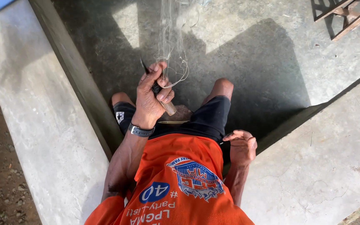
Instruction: The person sits on a concrete floor and repairs a white net using a small wooden tool and a knife. They manipulate the netting, pull threads, and use the tools to mend or adjust the mesh structure.
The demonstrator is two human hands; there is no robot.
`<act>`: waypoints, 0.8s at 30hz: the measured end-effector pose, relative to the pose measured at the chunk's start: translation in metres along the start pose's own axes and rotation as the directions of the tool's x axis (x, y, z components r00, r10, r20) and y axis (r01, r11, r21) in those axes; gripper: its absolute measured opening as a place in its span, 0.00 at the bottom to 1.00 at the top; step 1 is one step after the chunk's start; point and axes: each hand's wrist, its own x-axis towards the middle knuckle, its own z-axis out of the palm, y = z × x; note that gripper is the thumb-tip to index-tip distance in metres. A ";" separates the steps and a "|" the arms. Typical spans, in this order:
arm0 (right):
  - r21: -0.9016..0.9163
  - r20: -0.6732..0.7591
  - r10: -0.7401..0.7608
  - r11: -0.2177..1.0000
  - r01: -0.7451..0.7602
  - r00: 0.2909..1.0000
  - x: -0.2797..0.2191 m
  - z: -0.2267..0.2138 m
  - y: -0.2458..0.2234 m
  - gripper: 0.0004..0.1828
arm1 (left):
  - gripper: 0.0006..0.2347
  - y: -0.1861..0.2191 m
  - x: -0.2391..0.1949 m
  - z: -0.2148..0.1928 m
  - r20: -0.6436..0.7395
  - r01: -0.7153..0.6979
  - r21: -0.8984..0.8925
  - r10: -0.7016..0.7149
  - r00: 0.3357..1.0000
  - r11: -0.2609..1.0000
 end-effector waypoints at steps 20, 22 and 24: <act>0.227 0.158 0.248 0.933 -0.279 0.956 0.145 0.220 -0.009 0.16 | 0.03 0.027 -0.015 -0.029 -0.109 -0.178 0.077 0.186 0.977 0.981; 0.188 0.132 0.227 0.950 -0.249 0.965 0.142 0.200 -0.005 0.18 | 0.04 0.018 -0.008 -0.029 -0.176 -0.176 0.075 0.187 0.966 0.982; 0.191 0.145 0.169 0.962 -0.195 0.975 0.139 0.183 0.000 0.16 | 0.05 0.013 -0.003 -0.033 -0.213 -0.154 0.146 0.183 0.960 0.977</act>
